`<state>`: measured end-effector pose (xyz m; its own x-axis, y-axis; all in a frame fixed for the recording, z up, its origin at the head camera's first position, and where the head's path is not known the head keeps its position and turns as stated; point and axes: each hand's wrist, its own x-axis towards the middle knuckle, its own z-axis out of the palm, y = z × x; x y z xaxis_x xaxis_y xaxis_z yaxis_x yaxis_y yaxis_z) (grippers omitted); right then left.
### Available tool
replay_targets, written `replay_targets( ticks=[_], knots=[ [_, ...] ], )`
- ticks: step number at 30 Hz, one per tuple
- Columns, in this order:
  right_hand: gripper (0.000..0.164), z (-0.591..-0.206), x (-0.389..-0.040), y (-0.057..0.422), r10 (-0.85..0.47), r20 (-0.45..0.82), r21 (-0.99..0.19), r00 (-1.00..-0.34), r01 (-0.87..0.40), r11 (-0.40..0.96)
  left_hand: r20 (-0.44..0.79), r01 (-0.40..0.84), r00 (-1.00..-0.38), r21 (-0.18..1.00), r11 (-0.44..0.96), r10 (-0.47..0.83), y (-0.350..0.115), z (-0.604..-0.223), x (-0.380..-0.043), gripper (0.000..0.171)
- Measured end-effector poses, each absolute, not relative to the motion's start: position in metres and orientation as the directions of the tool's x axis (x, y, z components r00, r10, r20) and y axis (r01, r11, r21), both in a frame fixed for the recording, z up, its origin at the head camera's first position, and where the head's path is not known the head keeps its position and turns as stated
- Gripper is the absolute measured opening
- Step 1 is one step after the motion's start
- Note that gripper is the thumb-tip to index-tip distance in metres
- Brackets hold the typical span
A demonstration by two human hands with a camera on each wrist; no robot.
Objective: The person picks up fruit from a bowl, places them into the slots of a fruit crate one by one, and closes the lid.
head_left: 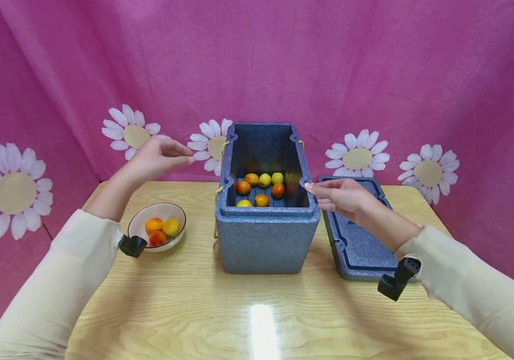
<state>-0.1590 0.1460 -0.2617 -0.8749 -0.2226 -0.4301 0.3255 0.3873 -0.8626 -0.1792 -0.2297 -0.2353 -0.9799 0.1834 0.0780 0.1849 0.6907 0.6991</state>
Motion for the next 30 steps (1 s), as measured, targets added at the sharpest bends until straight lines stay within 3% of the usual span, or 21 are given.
replay_targets(
  ticks=[20,30],
  knots=[
    [0.072,-0.261,-0.159,0.147,-0.222,-0.427,-0.87,-0.877,0.331,0.364,-0.083,0.058,-0.987,0.619,0.783,0.139,-0.276,-0.296,-0.159,0.037],
    [0.073,-0.263,-0.159,0.147,-0.212,-0.431,-0.857,-0.877,0.324,0.401,-0.09,0.084,-0.983,0.56,0.824,0.162,-0.287,-0.327,-0.155,0.031]
  ],
)
